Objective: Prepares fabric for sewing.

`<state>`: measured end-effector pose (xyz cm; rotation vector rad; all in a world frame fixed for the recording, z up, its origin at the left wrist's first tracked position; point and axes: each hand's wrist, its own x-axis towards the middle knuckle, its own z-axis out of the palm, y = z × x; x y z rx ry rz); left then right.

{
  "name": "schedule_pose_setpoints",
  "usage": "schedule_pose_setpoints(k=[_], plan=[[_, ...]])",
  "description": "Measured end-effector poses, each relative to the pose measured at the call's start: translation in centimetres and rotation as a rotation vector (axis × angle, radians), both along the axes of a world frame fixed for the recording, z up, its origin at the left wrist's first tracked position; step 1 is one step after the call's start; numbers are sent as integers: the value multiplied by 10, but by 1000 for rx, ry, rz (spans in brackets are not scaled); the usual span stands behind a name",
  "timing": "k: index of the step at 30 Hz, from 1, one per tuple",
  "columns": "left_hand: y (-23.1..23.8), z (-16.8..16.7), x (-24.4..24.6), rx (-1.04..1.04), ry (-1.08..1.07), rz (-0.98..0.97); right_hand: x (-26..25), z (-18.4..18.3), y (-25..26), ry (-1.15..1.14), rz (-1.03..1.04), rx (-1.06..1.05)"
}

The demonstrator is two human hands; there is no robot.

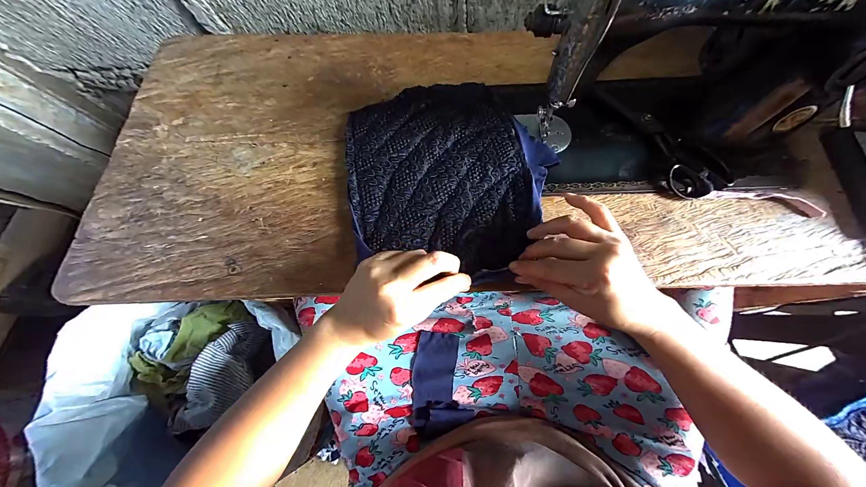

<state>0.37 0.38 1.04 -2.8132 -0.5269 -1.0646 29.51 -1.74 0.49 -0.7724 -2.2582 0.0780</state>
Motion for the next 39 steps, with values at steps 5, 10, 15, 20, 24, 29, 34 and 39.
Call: schedule_pose_setpoints(k=[5,10,15,20,24,29,34,39], plan=[[1,-3,2,52,1,-23,-2,-5,0,15,-21,107],[0,-5,3,-53,-35,18,-3,-7,0,38,-27,121],[-3,-1,3,-212,-76,80,-4,-8,0,74,-32,73],[-4,0,4,-189,-54,131,-6,-7,0,84,-34,54],[-6,4,5,-169,-26,185,-8,-6,2,81,-44,33],[-5,6,3,-302,-45,197,-10,-3,2,125,-46,-106],[-4,8,2,-451,-45,198,-10,-1,2,141,-45,-186],[0,9,1,-519,-79,130,-10,1,3,142,-41,-263]])
